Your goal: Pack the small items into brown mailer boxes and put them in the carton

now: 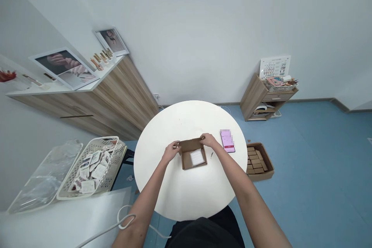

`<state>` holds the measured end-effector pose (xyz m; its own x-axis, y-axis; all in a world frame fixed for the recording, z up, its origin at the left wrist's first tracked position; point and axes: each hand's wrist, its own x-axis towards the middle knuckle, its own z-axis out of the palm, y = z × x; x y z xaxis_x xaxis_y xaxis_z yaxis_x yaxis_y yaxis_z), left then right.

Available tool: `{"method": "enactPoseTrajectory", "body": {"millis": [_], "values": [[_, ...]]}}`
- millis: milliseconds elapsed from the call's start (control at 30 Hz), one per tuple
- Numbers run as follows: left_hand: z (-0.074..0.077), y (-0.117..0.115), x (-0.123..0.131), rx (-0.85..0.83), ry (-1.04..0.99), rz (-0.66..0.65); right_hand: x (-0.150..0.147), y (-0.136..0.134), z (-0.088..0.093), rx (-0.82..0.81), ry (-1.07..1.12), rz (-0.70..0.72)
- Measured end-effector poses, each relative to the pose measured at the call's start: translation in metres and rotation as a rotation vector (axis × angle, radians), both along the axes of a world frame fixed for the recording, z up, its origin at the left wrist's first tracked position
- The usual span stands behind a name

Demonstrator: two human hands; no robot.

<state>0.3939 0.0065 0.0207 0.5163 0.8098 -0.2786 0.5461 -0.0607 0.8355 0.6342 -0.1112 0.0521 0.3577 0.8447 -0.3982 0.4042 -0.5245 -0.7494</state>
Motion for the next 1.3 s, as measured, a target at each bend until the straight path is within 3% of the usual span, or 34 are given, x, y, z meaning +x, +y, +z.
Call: {"method": "enactPoseTrajectory", "body": {"millis": [133,300,433,600,733,833,1100,1200,1300], "values": [[0.000,-0.025,-0.007,0.089,-0.050,-0.062,-0.014,-0.024,0.002,0.026,-0.130,0.044],[-0.016,-0.062,-0.023,0.218,-0.100,-0.020,-0.042,-0.060,-0.006,0.053,-0.227,0.005],[-0.024,-0.086,-0.032,0.221,-0.173,0.022,-0.059,-0.084,-0.018,0.077,-0.255,-0.066],[-0.016,-0.088,-0.022,0.195,-0.134,0.086,-0.059,-0.086,-0.015,0.077,-0.249,-0.072],[-0.020,-0.086,-0.021,0.230,-0.118,0.023,-0.055,-0.084,-0.013,0.046,-0.259,-0.050],[-0.036,-0.097,-0.035,0.280,-0.098,-0.063,-0.061,-0.097,-0.029,0.032,-0.256,-0.028],[-0.084,-0.143,-0.072,0.309,0.020,-0.165,-0.100,-0.155,-0.104,0.107,-0.330,0.036],[-0.092,-0.150,-0.072,0.264,-0.027,-0.155,-0.108,-0.165,-0.117,0.163,-0.330,0.065],[-0.092,-0.152,-0.068,0.190,-0.107,-0.113,-0.111,-0.164,-0.116,0.109,-0.298,0.034]]}}
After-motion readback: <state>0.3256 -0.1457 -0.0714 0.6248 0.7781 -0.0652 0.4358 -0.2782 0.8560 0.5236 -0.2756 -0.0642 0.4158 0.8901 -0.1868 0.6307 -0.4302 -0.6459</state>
